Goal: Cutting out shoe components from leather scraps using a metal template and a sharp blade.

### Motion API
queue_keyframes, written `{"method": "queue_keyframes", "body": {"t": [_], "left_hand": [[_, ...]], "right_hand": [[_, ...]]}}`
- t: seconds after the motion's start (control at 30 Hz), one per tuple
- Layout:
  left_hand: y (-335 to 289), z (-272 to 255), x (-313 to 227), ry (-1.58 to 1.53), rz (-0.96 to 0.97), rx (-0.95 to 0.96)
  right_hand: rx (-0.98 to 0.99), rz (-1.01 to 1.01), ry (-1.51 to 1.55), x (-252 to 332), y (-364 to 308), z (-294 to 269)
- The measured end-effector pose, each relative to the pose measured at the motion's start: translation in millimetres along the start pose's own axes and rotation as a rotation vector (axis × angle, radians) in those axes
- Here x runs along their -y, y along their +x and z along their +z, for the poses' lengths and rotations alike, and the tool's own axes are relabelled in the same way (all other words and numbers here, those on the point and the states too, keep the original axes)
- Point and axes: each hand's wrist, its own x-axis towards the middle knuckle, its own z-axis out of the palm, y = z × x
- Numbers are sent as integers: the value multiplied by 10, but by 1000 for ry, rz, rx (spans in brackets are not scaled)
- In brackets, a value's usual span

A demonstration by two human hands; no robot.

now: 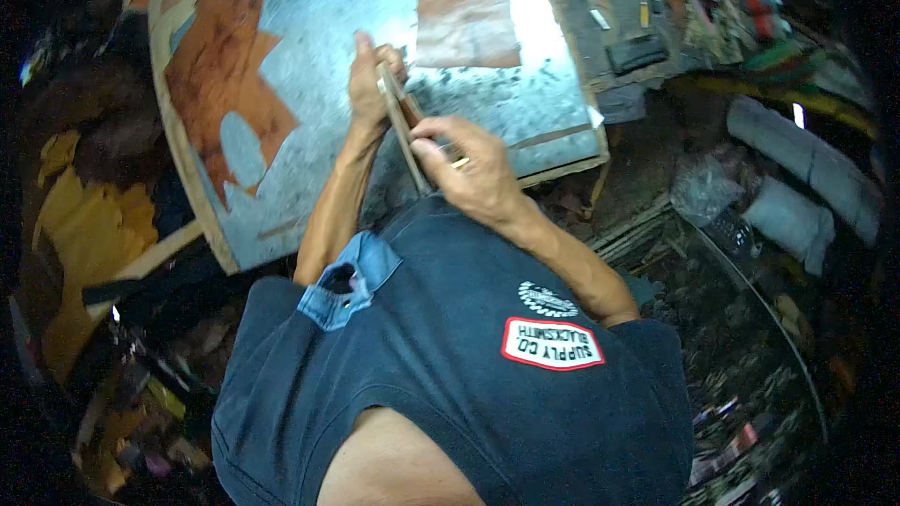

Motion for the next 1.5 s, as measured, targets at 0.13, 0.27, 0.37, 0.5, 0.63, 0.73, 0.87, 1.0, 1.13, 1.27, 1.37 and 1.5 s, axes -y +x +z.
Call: {"method": "queue_keyframes", "body": {"t": [0.13, 0.27, 0.37, 0.5, 0.63, 0.73, 0.87, 1.0, 1.13, 1.27, 1.37, 1.5], "left_hand": [[-19, -152, 230, 349, 313, -236], [-127, 14, 139, 110, 158, -242], [-201, 98, 176, 66, 229, -192], [-290, 59, 315, 332, 198, -124], [-346, -9, 308, 371, 131, -96], [-245, -74, 398, 435, 272, -46], [-129, -111, 75, 562, 119, 211], [-35, -220, -92, 228, -252, 353], [-60, -221, -72, 42, -340, 299], [-40, -235, 16, 89, -370, 305], [-63, -178, -2, 156, -366, 318], [-57, -102, -17, 81, -433, 320]], "right_hand": [[-37, -176, -369, -88, 3, 28], [-23, -176, -609, -393, -62, -75], [-78, -226, -677, -523, -62, -134], [-51, -224, -744, -700, -86, -199], [-6, -162, -718, -750, -120, -204], [-109, -219, -645, -976, -60, -234], [-89, 83, -427, -885, 144, -477], [48, 389, -58, -818, 293, -680], [71, 551, 153, -673, 271, -746], [78, 639, 188, -808, 128, -748], [46, 633, 212, -851, 58, -747], [-26, 570, 160, -704, 138, -969]]}}
